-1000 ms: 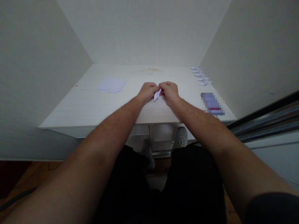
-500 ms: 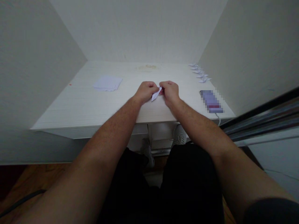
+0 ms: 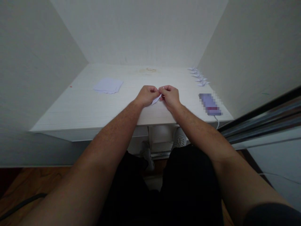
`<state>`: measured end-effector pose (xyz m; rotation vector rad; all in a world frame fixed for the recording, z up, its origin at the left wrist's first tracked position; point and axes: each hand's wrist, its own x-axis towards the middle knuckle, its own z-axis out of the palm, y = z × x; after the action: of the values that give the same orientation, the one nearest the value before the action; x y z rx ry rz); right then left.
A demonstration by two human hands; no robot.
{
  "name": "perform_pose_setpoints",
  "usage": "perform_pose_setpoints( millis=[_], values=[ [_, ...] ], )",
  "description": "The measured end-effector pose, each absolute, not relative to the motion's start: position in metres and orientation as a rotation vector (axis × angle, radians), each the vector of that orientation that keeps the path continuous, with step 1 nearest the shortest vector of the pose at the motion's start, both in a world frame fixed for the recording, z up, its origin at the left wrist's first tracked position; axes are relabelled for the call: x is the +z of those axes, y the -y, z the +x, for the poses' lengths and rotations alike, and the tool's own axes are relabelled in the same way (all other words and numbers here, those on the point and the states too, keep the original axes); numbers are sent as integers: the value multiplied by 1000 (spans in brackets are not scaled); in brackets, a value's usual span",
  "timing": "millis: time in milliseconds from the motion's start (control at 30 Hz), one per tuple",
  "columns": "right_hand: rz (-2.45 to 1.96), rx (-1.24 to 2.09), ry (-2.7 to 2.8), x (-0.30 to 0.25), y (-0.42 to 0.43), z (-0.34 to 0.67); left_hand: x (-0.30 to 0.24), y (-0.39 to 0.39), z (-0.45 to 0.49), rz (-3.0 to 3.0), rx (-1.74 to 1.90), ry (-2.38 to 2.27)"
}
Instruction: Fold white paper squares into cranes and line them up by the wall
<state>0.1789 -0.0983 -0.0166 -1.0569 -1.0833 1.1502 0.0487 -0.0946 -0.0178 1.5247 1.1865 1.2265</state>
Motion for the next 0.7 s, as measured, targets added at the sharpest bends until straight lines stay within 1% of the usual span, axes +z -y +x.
perform_pose_setpoints(
  millis=[200,400,700],
  values=[
    [-1101,1117,1047,-17,97,180,-13,100,50,1655,1217,-1222],
    [-1017,1150,1058,-19,97,182,-14,99,51,1553,1204,-1167],
    [-1046,1061,1112,-29,91,185,-16,96,48,1477,1273,-1184]
  ],
)
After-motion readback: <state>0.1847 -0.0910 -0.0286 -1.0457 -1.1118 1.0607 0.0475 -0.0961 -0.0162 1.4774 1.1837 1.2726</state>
